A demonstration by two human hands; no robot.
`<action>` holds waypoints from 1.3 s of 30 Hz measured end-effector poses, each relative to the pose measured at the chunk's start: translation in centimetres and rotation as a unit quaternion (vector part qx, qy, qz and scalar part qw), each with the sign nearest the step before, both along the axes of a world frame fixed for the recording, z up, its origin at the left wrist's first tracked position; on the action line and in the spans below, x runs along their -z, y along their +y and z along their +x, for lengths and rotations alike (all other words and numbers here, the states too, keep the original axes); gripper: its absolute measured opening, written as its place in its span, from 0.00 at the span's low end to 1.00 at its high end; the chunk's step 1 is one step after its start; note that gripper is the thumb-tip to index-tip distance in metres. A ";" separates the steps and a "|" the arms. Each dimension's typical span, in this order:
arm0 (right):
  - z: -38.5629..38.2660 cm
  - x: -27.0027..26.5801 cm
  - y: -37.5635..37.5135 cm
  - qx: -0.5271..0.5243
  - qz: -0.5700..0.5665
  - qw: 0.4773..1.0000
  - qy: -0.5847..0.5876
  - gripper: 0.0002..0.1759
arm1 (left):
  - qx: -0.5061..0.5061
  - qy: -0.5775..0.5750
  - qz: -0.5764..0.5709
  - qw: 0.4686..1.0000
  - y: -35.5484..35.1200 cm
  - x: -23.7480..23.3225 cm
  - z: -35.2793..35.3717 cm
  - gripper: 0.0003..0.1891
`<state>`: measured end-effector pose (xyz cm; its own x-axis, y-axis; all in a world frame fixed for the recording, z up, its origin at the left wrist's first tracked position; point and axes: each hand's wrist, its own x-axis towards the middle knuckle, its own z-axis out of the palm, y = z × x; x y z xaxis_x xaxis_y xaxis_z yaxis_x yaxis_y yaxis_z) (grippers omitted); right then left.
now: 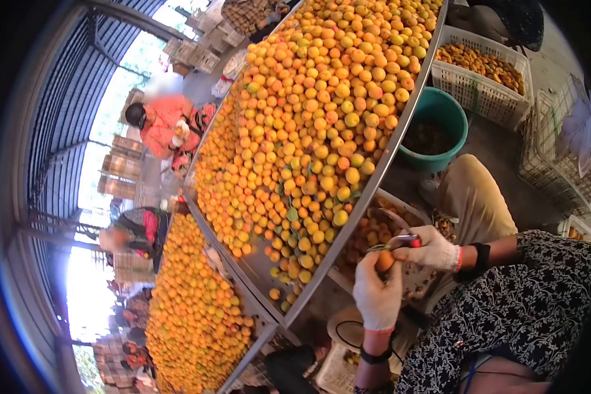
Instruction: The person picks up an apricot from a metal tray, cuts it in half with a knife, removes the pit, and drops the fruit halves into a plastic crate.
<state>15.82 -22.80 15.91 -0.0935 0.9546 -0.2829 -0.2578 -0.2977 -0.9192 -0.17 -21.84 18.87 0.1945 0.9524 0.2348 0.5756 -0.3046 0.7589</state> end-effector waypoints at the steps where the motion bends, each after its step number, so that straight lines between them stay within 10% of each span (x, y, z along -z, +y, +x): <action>1: 1.0 0.8 -1.1 -0.007 -0.016 1.000 -0.016 0.15 | 0.002 0.022 -0.007 1.000 -1.1 0.8 0.8 0.18; 8: 5.8 2.3 -5.3 0.021 -0.054 0.998 -0.034 0.09 | 0.052 0.021 -0.057 0.997 -5.4 4.7 6.2 0.20; 10: 6.3 5.9 -5.1 0.071 0.111 0.981 -0.143 0.10 | 0.069 0.018 -0.063 0.995 -5.6 4.0 6.9 0.20; 12: 7.0 6.5 -4.5 0.105 0.223 0.939 -0.242 0.12 | 0.109 -0.109 -0.056 0.986 -5.7 3.3 7.1 0.19; 16: 9.3 3.5 -3.4 0.004 -0.051 0.987 -0.154 0.16 | 0.082 -0.324 -0.218 0.917 -5.6 0.5 6.0 0.20; 19: 8.9 1.7 -4.1 -0.005 0.105 0.875 -0.472 0.16 | 0.066 -0.466 -0.314 0.825 -5.2 0.6 4.5 0.19; 26: 6.9 0.6 -6.7 -0.052 0.181 0.967 -0.173 0.16 | 0.085 -0.654 -0.310 0.685 -4.8 3.2 3.3 0.23; 39: 5.3 0.5 -7.1 -0.093 0.187 0.954 -0.216 0.19 | 0.034 -0.585 -0.259 0.767 -4.6 2.0 5.1 0.19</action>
